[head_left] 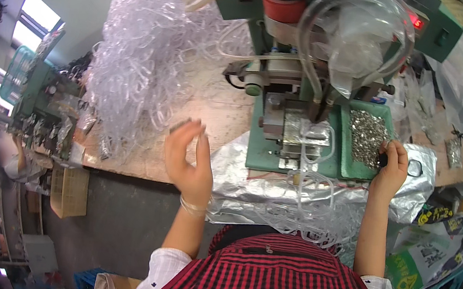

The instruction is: The person repeatedly picks small metallic components from a tray and places them into a machine fixture, then operates the machine to process each piece. The person removes the processed items and sets them aside, continuing the cycle with new components.

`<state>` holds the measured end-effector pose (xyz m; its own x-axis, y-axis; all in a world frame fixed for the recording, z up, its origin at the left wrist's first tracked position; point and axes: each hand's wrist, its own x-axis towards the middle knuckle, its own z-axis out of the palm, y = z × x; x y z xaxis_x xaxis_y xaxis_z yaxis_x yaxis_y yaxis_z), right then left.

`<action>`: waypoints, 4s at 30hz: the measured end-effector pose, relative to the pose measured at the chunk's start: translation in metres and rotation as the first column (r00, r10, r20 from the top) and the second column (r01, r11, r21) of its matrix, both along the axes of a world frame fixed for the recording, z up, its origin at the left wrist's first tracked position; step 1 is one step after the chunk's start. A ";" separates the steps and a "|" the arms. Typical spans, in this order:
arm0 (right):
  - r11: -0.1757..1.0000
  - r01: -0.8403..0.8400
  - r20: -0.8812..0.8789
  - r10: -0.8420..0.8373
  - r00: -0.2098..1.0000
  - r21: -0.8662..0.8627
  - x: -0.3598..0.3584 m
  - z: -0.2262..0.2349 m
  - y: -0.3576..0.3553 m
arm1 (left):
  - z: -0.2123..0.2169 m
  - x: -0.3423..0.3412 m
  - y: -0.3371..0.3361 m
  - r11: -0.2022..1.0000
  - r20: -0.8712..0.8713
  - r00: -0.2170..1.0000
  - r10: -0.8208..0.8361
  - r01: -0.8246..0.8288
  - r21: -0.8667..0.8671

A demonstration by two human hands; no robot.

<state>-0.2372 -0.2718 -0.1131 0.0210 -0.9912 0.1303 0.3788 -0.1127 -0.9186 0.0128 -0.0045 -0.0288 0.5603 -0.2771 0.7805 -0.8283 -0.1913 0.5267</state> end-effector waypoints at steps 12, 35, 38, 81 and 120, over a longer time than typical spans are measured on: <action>0.914 -0.173 -0.645 -0.116 0.755 -0.367 0.021 0.029 0.017 | -0.122 0.148 -0.075 0.668 -0.077 0.997 -0.003 0.059 0.741; 0.815 -0.540 -0.357 0.449 0.819 -0.213 0.088 0.099 0.052 | -0.023 0.022 -0.038 0.824 -0.658 0.511 -0.553 0.221 -0.521; 0.803 -0.570 -0.211 0.535 0.818 -0.175 0.093 0.108 0.056 | 0.042 0.002 -0.043 0.651 -0.269 0.619 -0.738 0.549 -0.525; 0.882 -0.228 -0.657 -0.114 0.745 -0.411 0.022 0.056 0.012 | -0.049 0.169 -0.088 0.917 -0.059 0.987 0.150 -0.116 0.382; 0.806 -0.588 -0.154 0.573 0.805 -0.068 0.087 0.125 0.076 | 0.074 0.005 -0.069 0.552 -0.060 0.634 -0.771 0.617 -0.561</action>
<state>-0.1501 -0.1955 0.0121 0.6105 -0.7682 0.1930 0.2932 -0.0072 -0.9560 0.0173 -0.0733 0.0448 0.5474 -0.3361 0.7664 -0.3985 0.7006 0.5919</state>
